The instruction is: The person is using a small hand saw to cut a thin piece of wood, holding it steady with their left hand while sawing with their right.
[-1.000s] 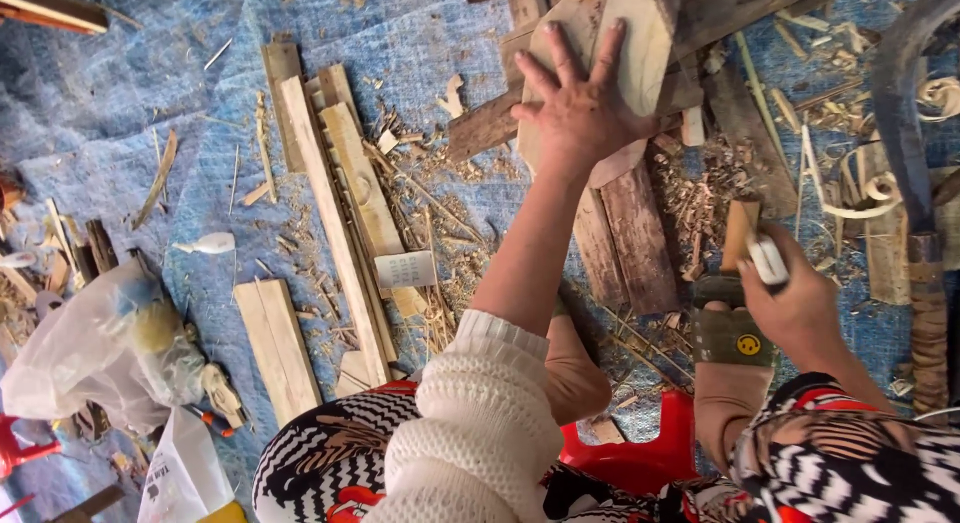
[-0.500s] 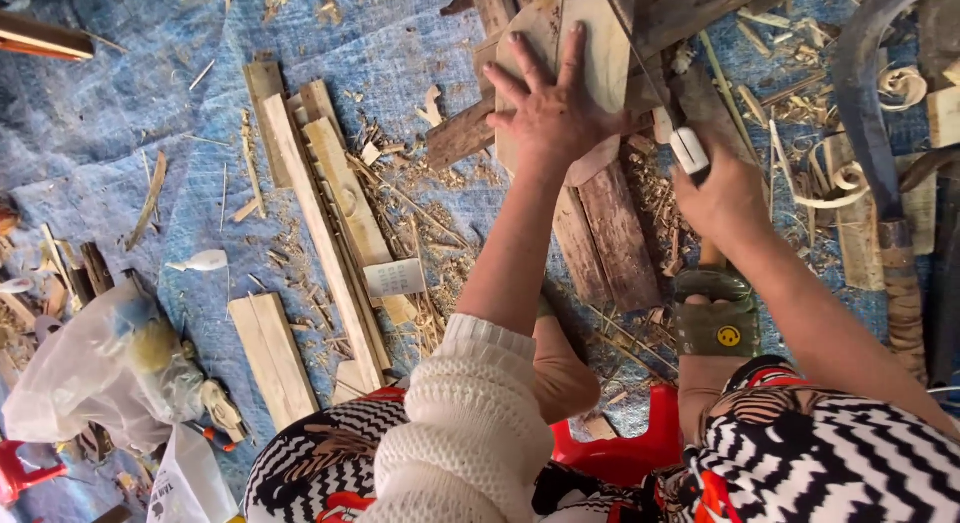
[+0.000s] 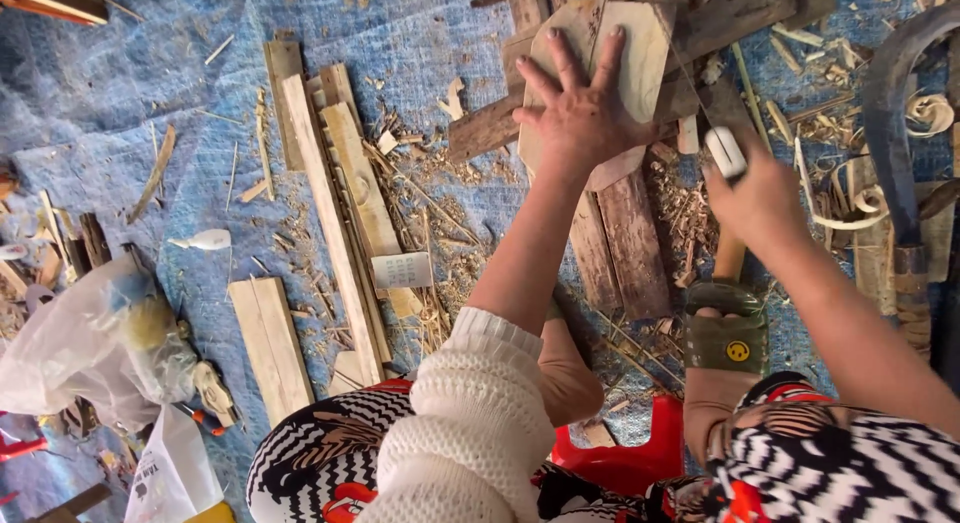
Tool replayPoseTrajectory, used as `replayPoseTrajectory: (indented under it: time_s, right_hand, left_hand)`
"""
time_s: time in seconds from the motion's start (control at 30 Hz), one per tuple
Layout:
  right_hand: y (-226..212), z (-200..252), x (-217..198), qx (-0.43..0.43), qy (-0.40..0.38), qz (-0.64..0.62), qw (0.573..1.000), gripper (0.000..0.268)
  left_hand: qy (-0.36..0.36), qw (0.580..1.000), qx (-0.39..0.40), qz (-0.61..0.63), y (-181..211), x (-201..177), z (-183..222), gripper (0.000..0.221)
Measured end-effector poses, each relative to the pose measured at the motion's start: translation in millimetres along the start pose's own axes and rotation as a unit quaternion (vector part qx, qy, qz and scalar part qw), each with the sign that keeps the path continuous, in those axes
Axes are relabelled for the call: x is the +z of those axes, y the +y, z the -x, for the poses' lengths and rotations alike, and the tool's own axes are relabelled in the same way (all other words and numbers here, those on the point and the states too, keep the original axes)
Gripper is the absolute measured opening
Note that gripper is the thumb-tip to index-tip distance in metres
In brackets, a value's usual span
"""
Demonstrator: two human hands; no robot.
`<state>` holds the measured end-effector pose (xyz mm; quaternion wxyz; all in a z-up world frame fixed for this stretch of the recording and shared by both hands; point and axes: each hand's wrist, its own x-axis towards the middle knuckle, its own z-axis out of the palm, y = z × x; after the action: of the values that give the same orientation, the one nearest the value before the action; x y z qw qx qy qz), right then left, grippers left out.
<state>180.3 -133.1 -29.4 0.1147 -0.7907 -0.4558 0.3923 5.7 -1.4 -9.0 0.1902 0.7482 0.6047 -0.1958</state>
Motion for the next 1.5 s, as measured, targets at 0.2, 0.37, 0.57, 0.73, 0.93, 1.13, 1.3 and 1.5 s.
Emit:
replayPoseTrajectory:
  time_s: [0.2, 0.37, 0.57, 0.73, 0.93, 1.13, 1.3, 1.5]
  right_hand:
    - [-12.1, -4.9, 4.1, -0.04, 0.004, -0.05, 0.998, 0.048]
    - [28.1, 28.7, 10.1, -0.066, 0.037, -0.052, 0.996, 0.059]
    - [29.0, 6.7, 19.2, -0.052, 0.043, -0.08, 0.994, 0.053]
    - [4.9, -13.0, 22.9, -0.05, 0.015, -0.115, 0.992, 0.037]
    - [15.1, 10.9, 25.9, -0.024, 0.008, -0.101, 0.995, 0.032]
    - [93.0, 59.9, 34.7, -0.083, 0.032, -0.029, 0.996, 0.058]
    - [78.4, 36.1, 24.8, -0.081, 0.051, -0.031, 0.995, 0.053]
    - [13.1, 15.1, 23.2, 0.002, 0.022, -0.1, 0.995, 0.051]
  left_hand:
    - [-0.006, 1.0, -0.018, 0.001, 3.7, -4.7, 5.0, 0.126]
    - [0.025, 0.994, 0.032, -0.099, 1.8, 28.6, 9.6, 0.134]
    - [0.03, 0.998, 0.02, -0.047, 8.3, 28.4, 4.9, 0.136]
    - [0.019, 1.0, -0.005, -0.014, -6.8, -2.9, 9.1, 0.128]
    - [0.0, 1.0, -0.027, 0.005, -7.3, -14.0, 11.5, 0.127]
    - [-0.012, 1.0, 0.014, -0.016, -14.3, -7.3, 3.6, 0.132]
    - [0.016, 0.999, 0.015, -0.025, -12.9, 2.4, -1.8, 0.128]
    - [-0.07, 0.994, -0.041, 0.068, 2.8, -53.1, -1.6, 0.115]
